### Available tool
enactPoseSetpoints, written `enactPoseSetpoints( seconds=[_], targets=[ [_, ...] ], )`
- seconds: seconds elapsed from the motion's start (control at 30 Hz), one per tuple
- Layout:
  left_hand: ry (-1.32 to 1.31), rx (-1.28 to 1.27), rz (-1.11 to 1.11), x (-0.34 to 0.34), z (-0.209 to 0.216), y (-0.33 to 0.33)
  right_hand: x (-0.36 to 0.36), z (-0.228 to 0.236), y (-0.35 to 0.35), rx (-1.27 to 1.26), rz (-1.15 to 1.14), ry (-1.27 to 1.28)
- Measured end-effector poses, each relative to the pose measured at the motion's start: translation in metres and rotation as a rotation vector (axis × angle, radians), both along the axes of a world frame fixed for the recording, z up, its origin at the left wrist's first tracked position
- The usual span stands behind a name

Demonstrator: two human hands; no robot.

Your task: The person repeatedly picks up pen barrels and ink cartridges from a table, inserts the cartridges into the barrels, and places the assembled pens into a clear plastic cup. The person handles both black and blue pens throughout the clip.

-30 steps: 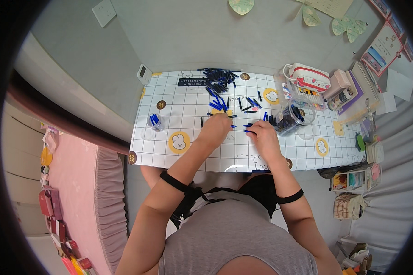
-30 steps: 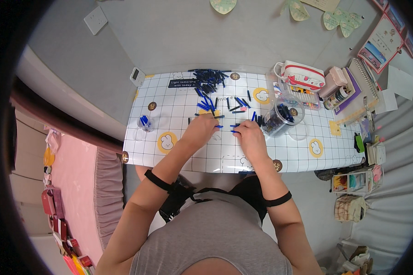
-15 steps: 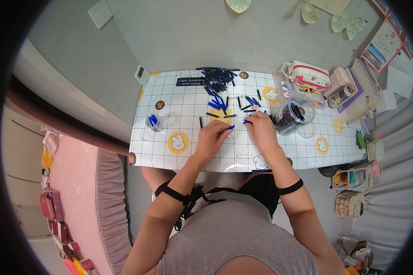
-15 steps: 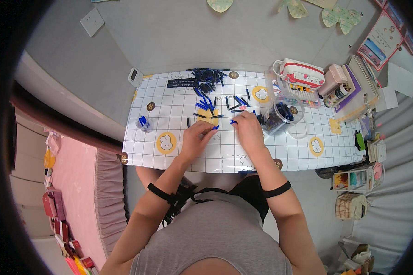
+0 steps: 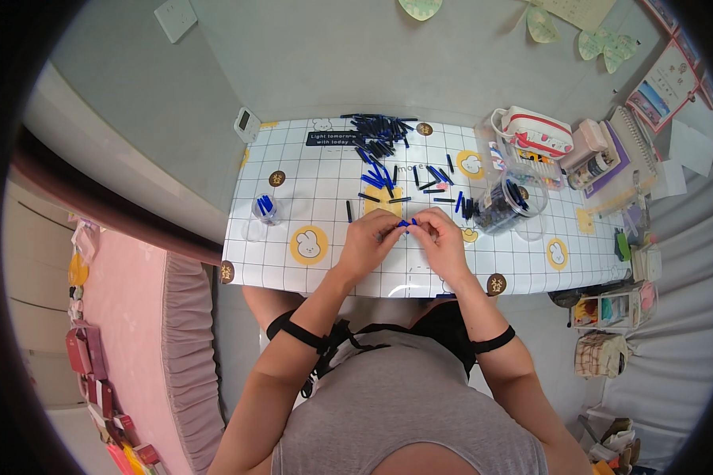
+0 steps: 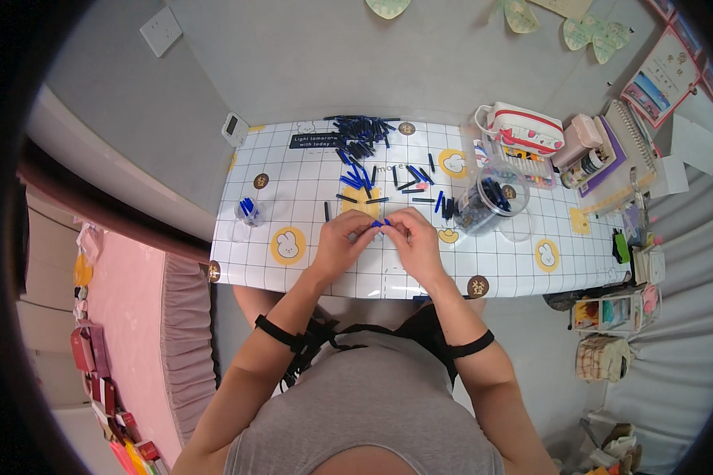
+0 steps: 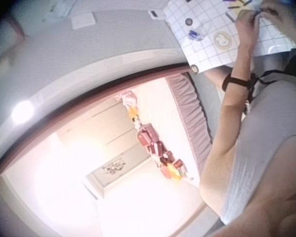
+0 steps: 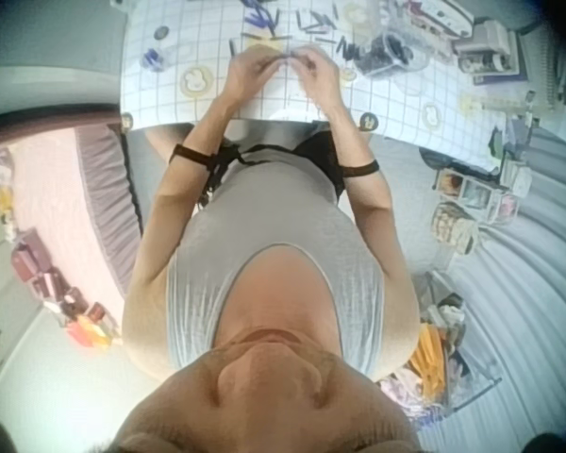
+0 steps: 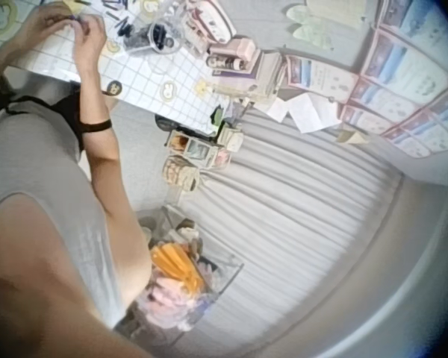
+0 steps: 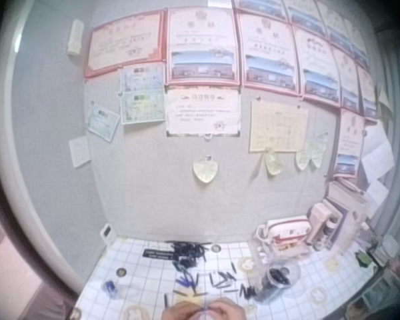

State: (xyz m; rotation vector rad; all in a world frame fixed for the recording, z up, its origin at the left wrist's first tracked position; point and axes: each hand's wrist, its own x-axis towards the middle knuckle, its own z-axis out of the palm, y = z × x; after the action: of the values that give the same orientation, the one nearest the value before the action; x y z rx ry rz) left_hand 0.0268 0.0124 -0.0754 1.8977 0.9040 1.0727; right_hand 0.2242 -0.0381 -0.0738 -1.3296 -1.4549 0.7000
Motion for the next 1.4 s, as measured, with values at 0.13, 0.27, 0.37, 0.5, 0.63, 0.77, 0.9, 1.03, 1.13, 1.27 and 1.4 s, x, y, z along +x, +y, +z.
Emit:
enactPoseSetpoints(
  seconds=[0.13, 0.27, 0.37, 0.5, 0.63, 0.77, 0.9, 1.03, 1.13, 1.27, 1.4],
  targets=[
    [0.036, -0.019, -0.011, -0.003, 0.003, -0.001, -0.003, -0.005, -0.002, 0.055, 0.012, -0.012],
    [-0.009, 0.027, -0.027, -0.002, 0.0, 0.003, 0.001, -0.006, -0.007, 0.026, 0.023, 0.001],
    [-0.029, 0.002, -0.024, -0.003, -0.004, 0.004, -0.002, -0.009, -0.005, 0.063, 0.0, 0.033],
    [-0.041, -0.042, -0.017, -0.002, -0.007, 0.004, -0.002, -0.012, -0.004, 0.065, -0.019, -0.002],
    [-0.028, -0.033, -0.012, -0.002, -0.006, 0.004, -0.002, -0.012, -0.006, 0.069, -0.042, -0.035],
    [-0.037, -0.004, -0.011, -0.001, -0.005, 0.004, -0.003, -0.012, -0.006, 0.079, -0.052, -0.059],
    [-0.035, -0.017, -0.029, -0.003, -0.004, 0.004, -0.004, -0.012, -0.006, 0.087, -0.067, -0.078],
    [-0.025, -0.033, -0.047, -0.003, -0.003, 0.004, -0.003, -0.012, -0.006, 0.063, -0.092, -0.104],
    [-0.06, -0.035, -0.063, -0.001, 0.0, 0.002, -0.005, -0.01, -0.009, 0.07, -0.109, -0.126],
    [-0.039, -0.013, -0.068, -0.007, 0.014, -0.001, -0.01, 0.005, -0.014, 0.115, -0.106, -0.166],
    [-0.057, 0.016, -0.084, -0.025, 0.03, -0.01, -0.017, 0.028, -0.021, 0.152, -0.058, -0.209]
  ],
)
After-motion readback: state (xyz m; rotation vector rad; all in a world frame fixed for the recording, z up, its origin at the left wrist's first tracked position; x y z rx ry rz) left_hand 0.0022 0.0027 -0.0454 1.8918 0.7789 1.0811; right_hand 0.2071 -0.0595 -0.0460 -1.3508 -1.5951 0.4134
